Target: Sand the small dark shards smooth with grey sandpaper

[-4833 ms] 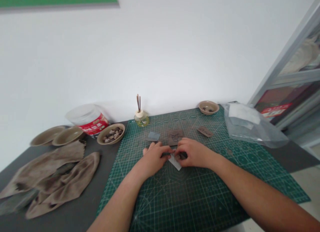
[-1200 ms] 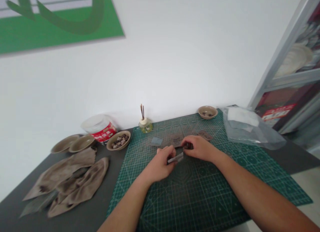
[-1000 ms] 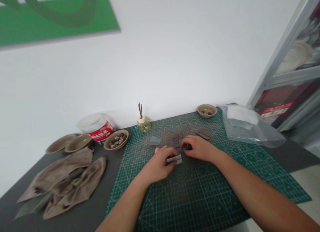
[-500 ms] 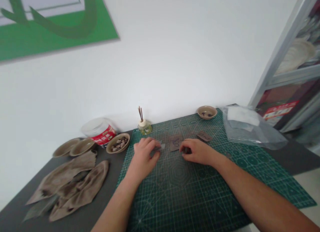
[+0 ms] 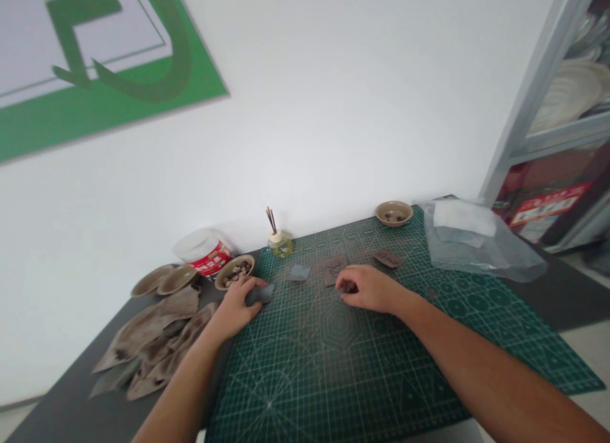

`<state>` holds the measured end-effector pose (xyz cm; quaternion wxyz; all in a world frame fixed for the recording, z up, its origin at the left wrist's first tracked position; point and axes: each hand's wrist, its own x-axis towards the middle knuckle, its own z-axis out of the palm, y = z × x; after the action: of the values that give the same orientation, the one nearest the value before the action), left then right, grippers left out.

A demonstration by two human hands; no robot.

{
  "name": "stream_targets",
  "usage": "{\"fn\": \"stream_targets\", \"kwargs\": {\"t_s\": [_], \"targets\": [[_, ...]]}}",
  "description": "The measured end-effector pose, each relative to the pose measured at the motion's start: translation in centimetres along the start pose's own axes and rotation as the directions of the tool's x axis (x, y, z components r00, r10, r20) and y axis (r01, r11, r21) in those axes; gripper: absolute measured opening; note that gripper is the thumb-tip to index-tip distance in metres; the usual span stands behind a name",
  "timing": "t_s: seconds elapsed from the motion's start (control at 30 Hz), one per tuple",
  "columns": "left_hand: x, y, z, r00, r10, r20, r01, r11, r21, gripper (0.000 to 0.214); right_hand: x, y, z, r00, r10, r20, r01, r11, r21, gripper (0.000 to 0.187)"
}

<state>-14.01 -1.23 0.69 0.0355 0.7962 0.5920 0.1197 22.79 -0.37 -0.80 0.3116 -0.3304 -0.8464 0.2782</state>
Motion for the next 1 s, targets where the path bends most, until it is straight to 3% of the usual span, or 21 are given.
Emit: {"fn": "stream_targets", "kwargs": {"t_s": [0.17,0.43,0.53,0.63,0.73,0.8,0.9,1.0], "targets": [[-0.4,0.1,0.5,0.999,-0.033,0.034,0.031,0.998,0.05,0.037,0.0,-0.1,0.0,0.999,0.038,0.003,-0.038,0.999,0.006,0.019],[0.4,-0.4,2.1,0.999,0.048,-0.019,-0.048,0.999,-0.002,0.027,0.0,0.2,0.4,0.998,0.059,0.006,-0.059,0.998,0.028,0.017],[0.5,1.5,1.0,0.994,0.071,-0.078,-0.074,0.997,-0.034,0.025,0.1,0.2,0.7,0.994,0.108,-0.016,-0.106,0.99,0.095,0.017],[-0.2,5.1,-0.5,0.983,0.065,-0.173,-0.095,0.981,-0.168,0.028,0.6,-0.7,1.1,0.978,0.202,-0.054,-0.178,0.939,0.295,0.016],[-0.9,9.2,-1.6,0.992,0.096,-0.088,-0.128,0.846,-0.518,0.052,2.1,-3.1,1.9,0.954,0.273,-0.126,-0.171,0.837,0.52,0.021],[-1.1,10.9,-1.7,0.99,0.134,-0.045,-0.131,0.742,-0.658,0.057,3.4,-5.1,2.6,0.941,0.295,-0.167,-0.152,0.808,0.57,0.022],[-0.7,11.3,-1.3,0.986,0.022,-0.167,-0.141,0.652,-0.745,0.023,5.5,-7.5,3.8,0.946,0.3,-0.125,-0.165,0.774,0.611,0.025],[-0.2,10.1,-0.5,0.962,-0.115,-0.247,-0.145,0.549,-0.823,0.016,7.9,-8.0,4.7,0.949,0.296,-0.11,-0.172,0.777,0.606,0.031]]}}
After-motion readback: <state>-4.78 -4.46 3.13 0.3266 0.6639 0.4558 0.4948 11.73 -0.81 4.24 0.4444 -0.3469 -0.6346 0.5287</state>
